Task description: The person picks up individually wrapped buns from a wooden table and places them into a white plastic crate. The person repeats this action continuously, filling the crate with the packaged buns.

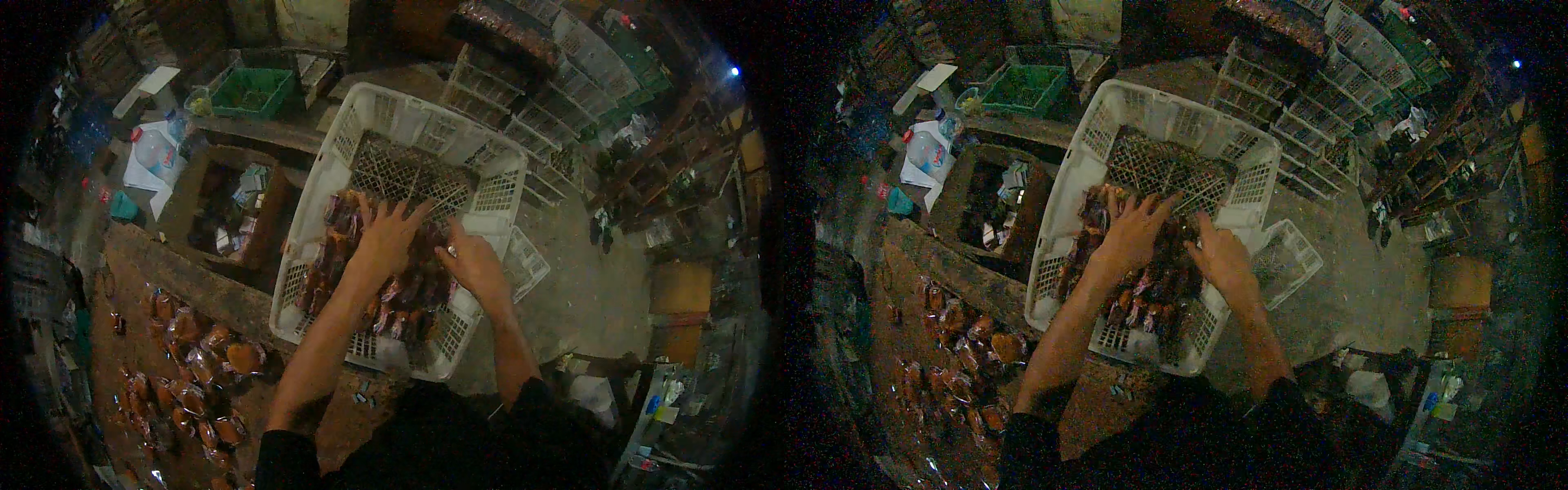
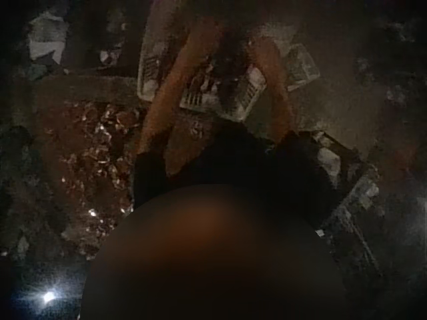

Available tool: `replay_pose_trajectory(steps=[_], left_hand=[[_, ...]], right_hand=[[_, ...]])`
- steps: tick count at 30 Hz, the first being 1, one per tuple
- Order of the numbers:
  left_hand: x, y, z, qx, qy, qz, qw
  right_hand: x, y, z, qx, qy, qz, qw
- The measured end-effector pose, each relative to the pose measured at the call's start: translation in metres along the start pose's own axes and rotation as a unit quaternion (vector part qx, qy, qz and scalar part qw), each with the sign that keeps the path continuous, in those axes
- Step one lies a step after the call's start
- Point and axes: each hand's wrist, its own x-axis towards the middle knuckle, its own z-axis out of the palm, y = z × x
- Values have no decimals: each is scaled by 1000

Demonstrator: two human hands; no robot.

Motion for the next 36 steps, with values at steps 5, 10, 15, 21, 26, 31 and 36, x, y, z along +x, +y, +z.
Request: replay_pose_trajectory(steps=[5,10,15,21,26,31,36], left_hand=[[4,4,12,-4,-58,68,996],[7,6,27,-52,-29,68,996],[8,10,32,-34,-74,79,993],[-2,9,0,-41,5,81,996],[-57,-16,-78,-176,202,-11,963],[-181,-54,-98,-186,355,-247,882],[-294,-77,-40,-202,438,-420,769]], right_hand=[[2,-6,-2,-22,-7,24,999],[0,0,6,-57,-35,35,997],[4,8,2,-92,-42,-84,991],[17,10,-9,-114,-154,-68,979],[24,16,-20,64,62,-143,986],[67,9,-22,104,5,-167,981],[75,2,8,-54,-216,-138,965]])
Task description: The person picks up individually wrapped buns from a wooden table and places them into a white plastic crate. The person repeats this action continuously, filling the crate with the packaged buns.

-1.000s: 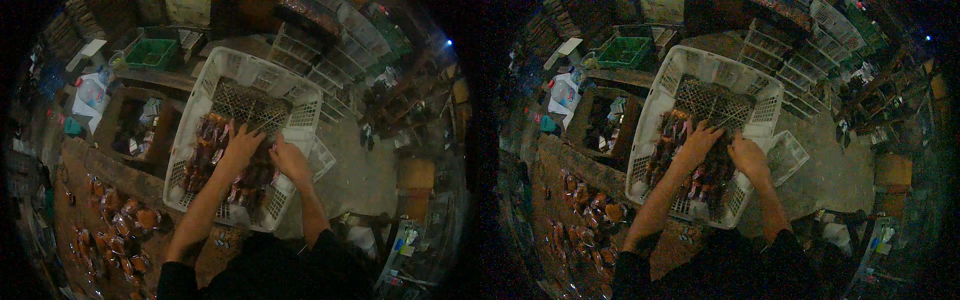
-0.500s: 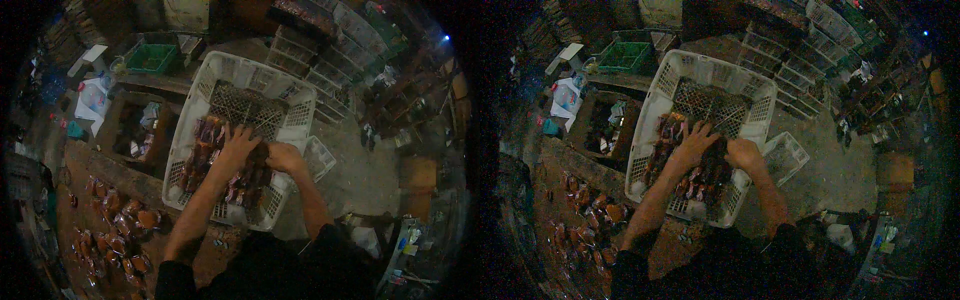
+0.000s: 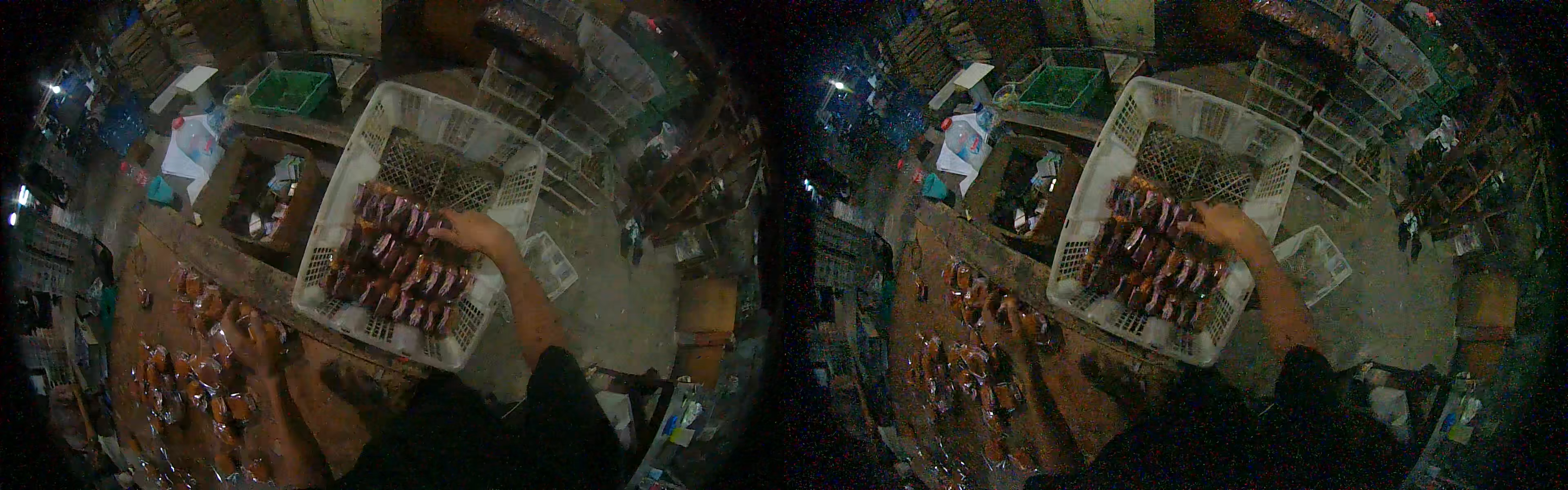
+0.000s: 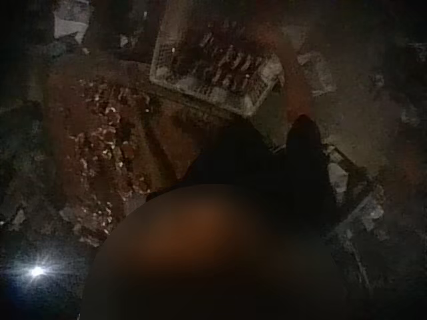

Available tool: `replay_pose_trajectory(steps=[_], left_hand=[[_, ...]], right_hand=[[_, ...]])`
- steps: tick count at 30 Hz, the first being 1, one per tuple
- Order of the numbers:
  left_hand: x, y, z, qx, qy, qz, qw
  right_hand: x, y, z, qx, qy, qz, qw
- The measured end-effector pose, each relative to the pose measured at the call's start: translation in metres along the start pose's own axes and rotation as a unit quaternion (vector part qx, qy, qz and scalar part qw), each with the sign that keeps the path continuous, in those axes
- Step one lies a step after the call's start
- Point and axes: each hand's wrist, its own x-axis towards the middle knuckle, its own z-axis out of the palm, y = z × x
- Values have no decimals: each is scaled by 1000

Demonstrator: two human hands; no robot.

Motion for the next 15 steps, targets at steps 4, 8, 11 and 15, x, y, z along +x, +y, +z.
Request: replay_pose_trajectory(steps=[4,8,11,15], left_hand=[[-54,-47,-35,91,91,24,991],[-81,-60,-45,169,34,-70,983],[-103,-58,-34,90,29,-89,992],[-115,-54,-19,87,-16,-47,995]], right_hand=[[-5,6,6,54,31,-77,995],[-2,0,0,60,54,-68,994],[19,-17,-11,109,151,-52,981],[84,-57,-37,123,177,-240,947]])
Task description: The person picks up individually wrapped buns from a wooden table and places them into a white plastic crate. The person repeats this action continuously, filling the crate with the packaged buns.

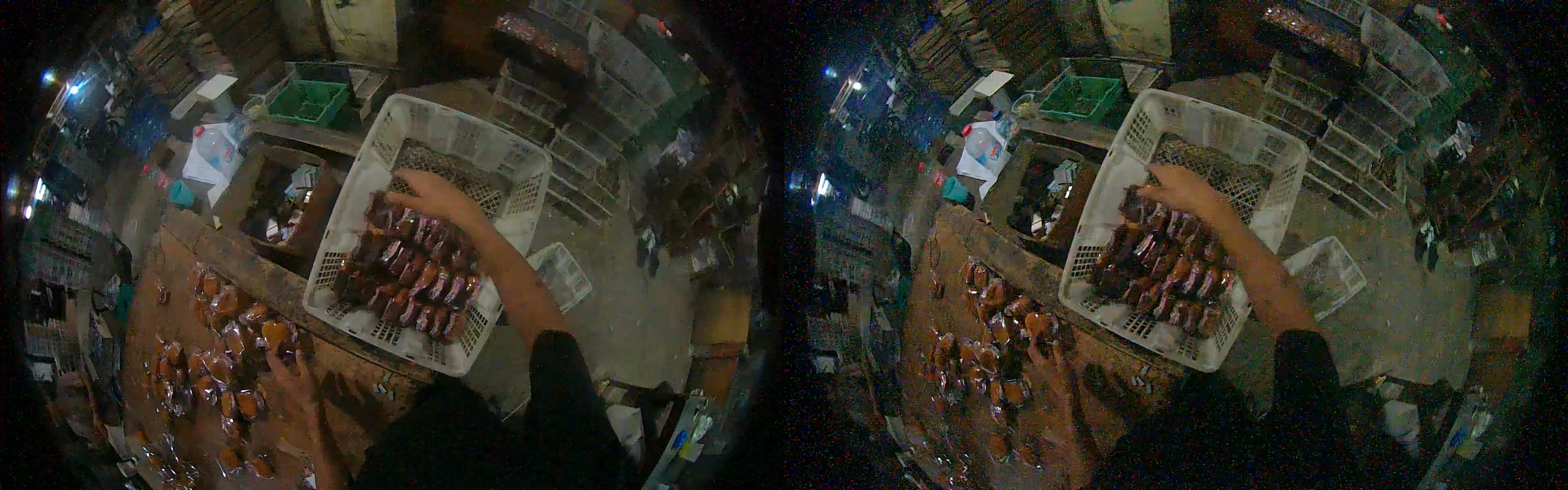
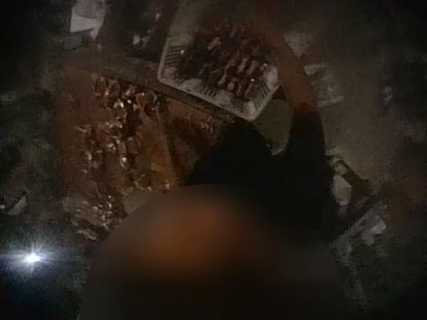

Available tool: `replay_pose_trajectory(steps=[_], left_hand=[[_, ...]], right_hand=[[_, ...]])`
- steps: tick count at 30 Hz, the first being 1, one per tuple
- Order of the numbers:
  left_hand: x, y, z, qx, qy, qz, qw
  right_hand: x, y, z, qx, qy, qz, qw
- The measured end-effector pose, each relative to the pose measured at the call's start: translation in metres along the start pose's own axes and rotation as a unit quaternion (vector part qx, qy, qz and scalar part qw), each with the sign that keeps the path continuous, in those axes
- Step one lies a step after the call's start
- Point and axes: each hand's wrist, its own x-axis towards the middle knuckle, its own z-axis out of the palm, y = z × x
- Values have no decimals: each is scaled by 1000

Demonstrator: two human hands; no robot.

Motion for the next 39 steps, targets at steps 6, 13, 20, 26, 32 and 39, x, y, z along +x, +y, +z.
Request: replay_pose_trajectory(steps=[6,13,20,26,32,39], left_hand=[[-20,4,3,52,4,42,998],[-21,-2,-10,116,-7,-28,993],[75,92,-5,-79,9,89,993],[164,192,88,73,-71,284,953],[163,238,171,186,-104,306,928],[164,225,187,233,-77,299,922]], right_hand=[[67,-1,29,-24,-235,57,970],[39,17,10,59,-172,38,983],[-70,19,-98,-61,291,7,955],[-137,26,-81,-218,383,159,883],[-138,26,-68,-199,372,195,886],[-136,23,-70,-238,352,219,878]])
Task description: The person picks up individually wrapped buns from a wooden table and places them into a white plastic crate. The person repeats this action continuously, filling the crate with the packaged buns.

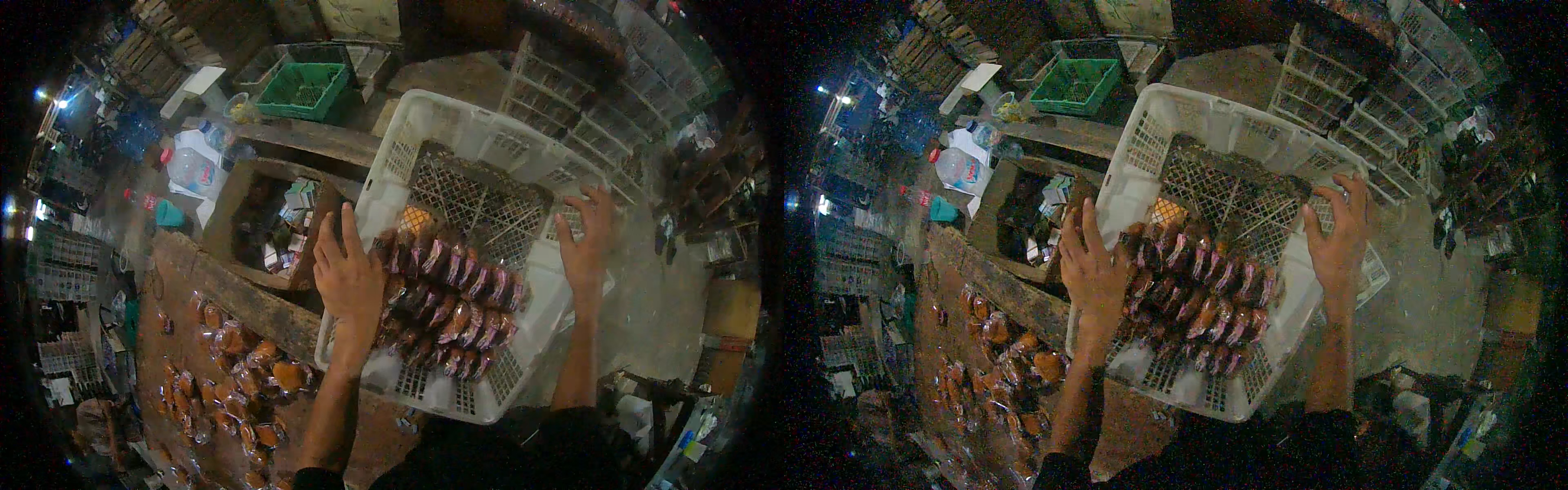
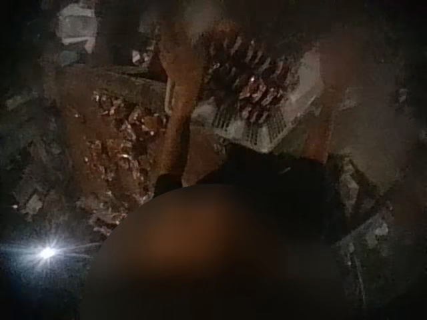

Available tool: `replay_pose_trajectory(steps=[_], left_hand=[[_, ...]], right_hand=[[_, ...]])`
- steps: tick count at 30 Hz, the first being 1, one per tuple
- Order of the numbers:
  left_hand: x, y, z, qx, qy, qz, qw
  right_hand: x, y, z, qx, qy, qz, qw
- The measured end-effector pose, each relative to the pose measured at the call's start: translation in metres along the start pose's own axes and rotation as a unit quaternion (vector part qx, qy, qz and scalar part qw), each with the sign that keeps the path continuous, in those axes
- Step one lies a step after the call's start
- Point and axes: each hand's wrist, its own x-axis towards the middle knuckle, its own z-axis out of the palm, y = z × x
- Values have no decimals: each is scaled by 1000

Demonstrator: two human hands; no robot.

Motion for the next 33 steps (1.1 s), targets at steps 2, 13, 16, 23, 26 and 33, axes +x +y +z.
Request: replay_pose_trajectory(steps=[2,13,16,23,26,33], left_hand=[[-1,1,-3,-23,-1,7,1000],[-8,9,-10,-18,-39,4,999],[-13,17,-12,-24,-3,26,999],[-19,26,-5,1,12,37,999],[-20,25,-1,23,-3,24,999],[-19,27,-5,3,19,34,999]], right_hand=[[0,-1,0,2,4,-3,1000],[2,-3,-2,-7,-3,-6,1000],[2,-2,-2,-5,-1,-14,1000],[1,1,1,20,12,-8,1000],[2,1,2,21,26,-13,999],[3,2,2,17,25,-19,999]])
